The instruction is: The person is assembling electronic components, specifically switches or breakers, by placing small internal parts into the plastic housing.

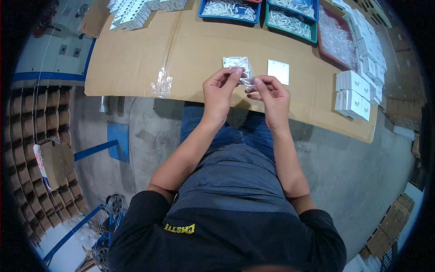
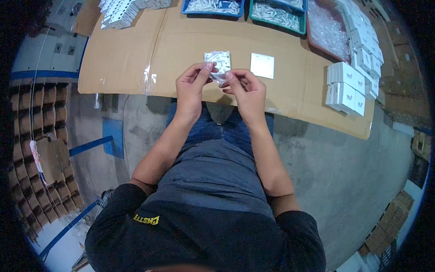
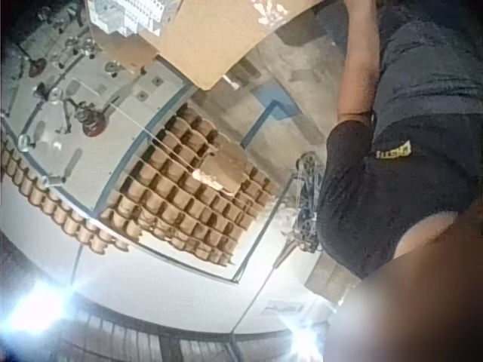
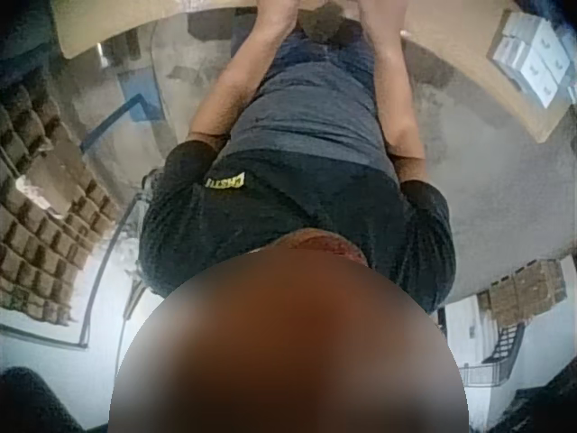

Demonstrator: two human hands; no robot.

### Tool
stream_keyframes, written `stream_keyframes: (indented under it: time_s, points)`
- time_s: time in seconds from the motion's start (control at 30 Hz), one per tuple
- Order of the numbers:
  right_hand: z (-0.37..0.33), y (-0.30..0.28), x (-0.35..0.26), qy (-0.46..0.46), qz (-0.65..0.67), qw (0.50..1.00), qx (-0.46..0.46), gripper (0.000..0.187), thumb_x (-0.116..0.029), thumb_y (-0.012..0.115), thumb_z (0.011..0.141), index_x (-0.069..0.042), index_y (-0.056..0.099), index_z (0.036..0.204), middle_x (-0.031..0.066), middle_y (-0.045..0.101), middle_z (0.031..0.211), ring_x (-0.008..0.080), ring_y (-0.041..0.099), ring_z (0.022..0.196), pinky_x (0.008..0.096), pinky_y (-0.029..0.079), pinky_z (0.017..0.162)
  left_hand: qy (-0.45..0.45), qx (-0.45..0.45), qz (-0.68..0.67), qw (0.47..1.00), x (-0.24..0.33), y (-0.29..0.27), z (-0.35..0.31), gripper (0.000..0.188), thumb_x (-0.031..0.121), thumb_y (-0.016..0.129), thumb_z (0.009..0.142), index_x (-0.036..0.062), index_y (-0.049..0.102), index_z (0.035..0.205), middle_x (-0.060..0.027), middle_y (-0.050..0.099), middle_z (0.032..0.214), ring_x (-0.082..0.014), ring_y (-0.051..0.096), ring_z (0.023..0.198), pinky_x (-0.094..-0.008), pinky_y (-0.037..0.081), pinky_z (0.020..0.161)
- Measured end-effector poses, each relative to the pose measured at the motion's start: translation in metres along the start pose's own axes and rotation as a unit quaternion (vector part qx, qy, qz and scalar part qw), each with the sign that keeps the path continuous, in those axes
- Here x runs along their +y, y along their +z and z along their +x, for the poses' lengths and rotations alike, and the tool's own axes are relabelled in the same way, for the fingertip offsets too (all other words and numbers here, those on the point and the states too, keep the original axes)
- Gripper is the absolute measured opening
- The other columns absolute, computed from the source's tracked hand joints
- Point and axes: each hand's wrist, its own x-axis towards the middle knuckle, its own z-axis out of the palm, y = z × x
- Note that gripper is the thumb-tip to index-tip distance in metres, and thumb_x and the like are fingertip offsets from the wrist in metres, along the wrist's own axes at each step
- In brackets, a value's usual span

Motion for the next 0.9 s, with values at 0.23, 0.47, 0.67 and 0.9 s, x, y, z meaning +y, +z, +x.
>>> stream_keyframes:
  time_s: [0.23, 0.47, 0.67, 0.9]
  points:
    - [0.003, -0.011, 0.001, -0.007, 0.03, 0.997, 0.068, 0.019, -0.016, 0.061, 0.102, 0.002, 0.065, 0.107, 0.0145, 0.072, 0.101, 0.0187, 0.071, 0.083, 0.0322, 0.062, 0.071, 0.038, 0.043, -0.016, 0.998, 0.004, -0.012, 0.008, 0.025, 0.02, 0.066, 0.101, -0.002, 0.071, 0.111, -0.0079, 0.073, 0.099, -0.0112, 0.067, 0.088, -0.0289, 0.055, 0.082]
    - [-0.003, 0.011, 0.001, 0.032, 0.045, 0.998, -0.004, 0.018, -0.015, 0.065, 0.1, 0.002, 0.068, 0.101, 0.0101, 0.073, 0.088, 0.0165, 0.071, 0.072, 0.028, 0.057, 0.066, -0.006, -0.005, -0.015, 1.0, 0.003, -0.003, -0.005, 0.026, 0.021, 0.066, 0.101, -0.0009, 0.073, 0.112, -0.0069, 0.074, 0.096, -0.0109, 0.067, 0.088, -0.0255, 0.051, 0.08]
    - [-0.007, 0.008, 0.003, 0.04, 0.051, 0.998, -0.023, 0.017, -0.014, 0.062, 0.102, 0.002, 0.065, 0.105, 0.0132, 0.074, 0.089, 0.0155, 0.07, 0.07, 0.0267, 0.056, 0.064, -0.008, -0.002, 0.004, 1.0, 0.004, -0.007, -0.003, 0.025, 0.02, 0.067, 0.1, -0.0004, 0.074, 0.112, -0.0078, 0.075, 0.099, -0.011, 0.067, 0.09, -0.0255, 0.051, 0.08]
    - [-0.004, 0.004, 0.008, 0.013, 0.039, 0.999, -0.024, 0.018, -0.016, 0.062, 0.102, 0.002, 0.064, 0.106, 0.0124, 0.074, 0.086, 0.0147, 0.068, 0.067, 0.0258, 0.056, 0.064, 0.019, -0.001, 0.061, 0.998, 0.004, -0.012, 0.003, 0.02, 0.017, 0.069, 0.098, 0.0021, 0.075, 0.109, -0.0034, 0.073, 0.098, -0.0076, 0.063, 0.085, -0.023, 0.049, 0.076]
